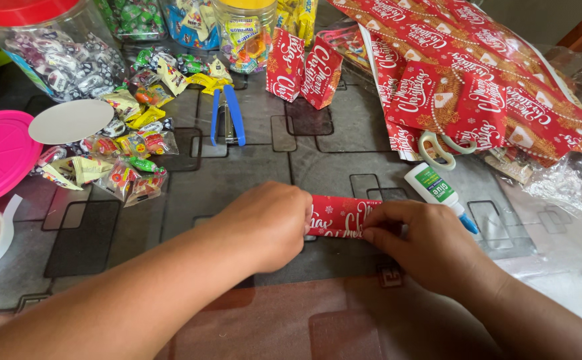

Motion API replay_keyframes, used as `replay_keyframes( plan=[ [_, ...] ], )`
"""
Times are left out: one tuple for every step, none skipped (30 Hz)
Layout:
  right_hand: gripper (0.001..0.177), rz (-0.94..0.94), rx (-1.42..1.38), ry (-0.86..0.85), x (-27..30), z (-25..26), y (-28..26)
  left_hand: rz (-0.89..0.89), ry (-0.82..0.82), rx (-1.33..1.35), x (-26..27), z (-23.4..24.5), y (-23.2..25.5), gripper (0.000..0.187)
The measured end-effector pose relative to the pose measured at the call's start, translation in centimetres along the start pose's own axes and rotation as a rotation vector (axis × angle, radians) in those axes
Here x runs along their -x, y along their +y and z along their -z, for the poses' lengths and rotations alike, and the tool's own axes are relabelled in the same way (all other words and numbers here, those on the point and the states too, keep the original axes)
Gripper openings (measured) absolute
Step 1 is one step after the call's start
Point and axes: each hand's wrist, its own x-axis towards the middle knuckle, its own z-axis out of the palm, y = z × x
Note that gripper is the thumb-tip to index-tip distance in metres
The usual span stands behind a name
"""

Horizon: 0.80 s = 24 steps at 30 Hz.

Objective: The person folds a red Christmas-themed paper around a small rectangular item, creases the edges, and secures the wrap with tape. The hands repeatedly fold and adjust the paper to form a neat package.

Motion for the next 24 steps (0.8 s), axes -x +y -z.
replay_keyframes(
  plan=[
    [0.026, 0.002, 0.004, -0.008, -0.1, 0.2, -0.1, 0.009, -0.023, -0.027, -0.2, 0.2, 0.2, 0.012],
    [0.025, 0.005, 0.008, -0.016, -0.3, 0.4, -0.3, 0.019, -0.046, -0.053, -0.3, 0.5, 0.3, 0.012],
    [0.025, 0.008, 0.011, -0.024, -0.3, 0.5, -0.4, 0.029, -0.069, -0.08, -0.5, 0.7, 0.5, 0.014],
    [0.025, 0.019, -0.005, -0.032, -0.3, 0.5, -0.6, 0.041, -0.089, -0.091, -0.6, 0.9, 0.7, 0.014],
    [0.025, 0.029, -0.021, -0.04, -0.4, 0.6, -0.7, 0.053, -0.109, -0.102, -0.8, 1.0, 0.9, 0.015],
    [0.024, 0.039, -0.037, -0.048, -0.5, 0.6, -0.7, 0.064, -0.129, -0.112, -0.9, 1.1, 1.1, 0.015],
    [0.024, 0.038, -0.033, -0.054, -0.5, 0.6, -0.7, 0.087, -0.146, -0.108, -1.0, 1.3, 1.2, 0.015],
    [0.024, 0.036, -0.028, -0.061, -0.5, 0.6, -0.7, 0.109, -0.163, -0.104, -1.0, 1.3, 1.3, 0.015],
    [0.023, 0.033, -0.024, -0.067, -0.6, 0.6, -0.7, 0.131, -0.18, -0.1, -1.1, 1.4, 1.4, 0.015],
    [0.023, 0.043, -0.015, -0.066, -0.6, 0.6, -0.7, 0.128, -0.18, -0.104, -1.1, 1.5, 1.5, 0.016],
    [0.024, 0.052, -0.005, -0.065, -0.6, 0.6, -0.7, 0.125, -0.18, -0.108, -1.1, 1.5, 1.5, 0.016],
    [0.024, 0.062, 0.004, -0.065, -0.6, 0.6, -0.6, 0.124, -0.18, -0.112, -1.1, 1.5, 1.6, 0.016],
    [0.024, 0.069, 0.014, -0.064, -0.7, 0.6, -0.6, 0.124, -0.178, -0.121, -1.1, 1.5, 1.6, 0.016],
    [0.024, 0.075, 0.024, -0.063, -0.7, 0.6, -0.7, 0.125, -0.176, -0.131, -1.1, 1.5, 1.7, 0.016],
    [0.024, 0.082, 0.034, -0.061, -0.8, 0.6, -0.7, 0.126, -0.174, -0.14, -1.2, 1.5, 1.8, 0.017],
    [0.025, 0.082, 0.043, -0.06, -0.8, 0.6, -0.7, 0.119, -0.17, -0.139, -1.2, 1.4, 1.8, 0.017],
    [0.025, 0.082, 0.053, -0.06, -0.8, 0.6, -0.7, 0.112, -0.165, -0.138, -1.2, 1.4, 1.7, 0.017],
    [0.025, 0.083, 0.062, -0.059, -0.9, 0.6, -0.7, 0.105, -0.161, -0.136, -1.2, 1.3, 1.7, 0.017],
    [0.025, 0.092, 0.064, -0.057, -0.9, 0.6, -0.7, 0.093, -0.153, -0.138, -1.1, 1.2, 1.7, 0.017],
    [0.026, 0.102, 0.066, -0.055, -0.9, 0.6, -0.7, 0.081, -0.144, -0.14, -1.1, 1.1, 1.6, 0.017],
    [0.026, 0.112, 0.068, -0.052, -1.0, 0.6, -0.7, 0.069, -0.135, -0.142, -1.1, 1.0, 1.6, 0.018],
    [0.025, 0.111, 0.075, -0.047, -0.9, 0.5, -0.7, 0.047, -0.127, -0.149, -1.1, 0.8, 1.5, 0.017],
    [0.025, 0.111, 0.082, -0.043, -0.9, 0.5, -0.7, 0.025, -0.119, -0.157, -1.1, 0.7, 1.4, 0.016],
    [0.024, 0.11, 0.089, -0.038, -0.9, 0.4, -0.7, 0.002, -0.111, -0.164, -1.1, 0.6, 1.3, 0.016]
  ],
)
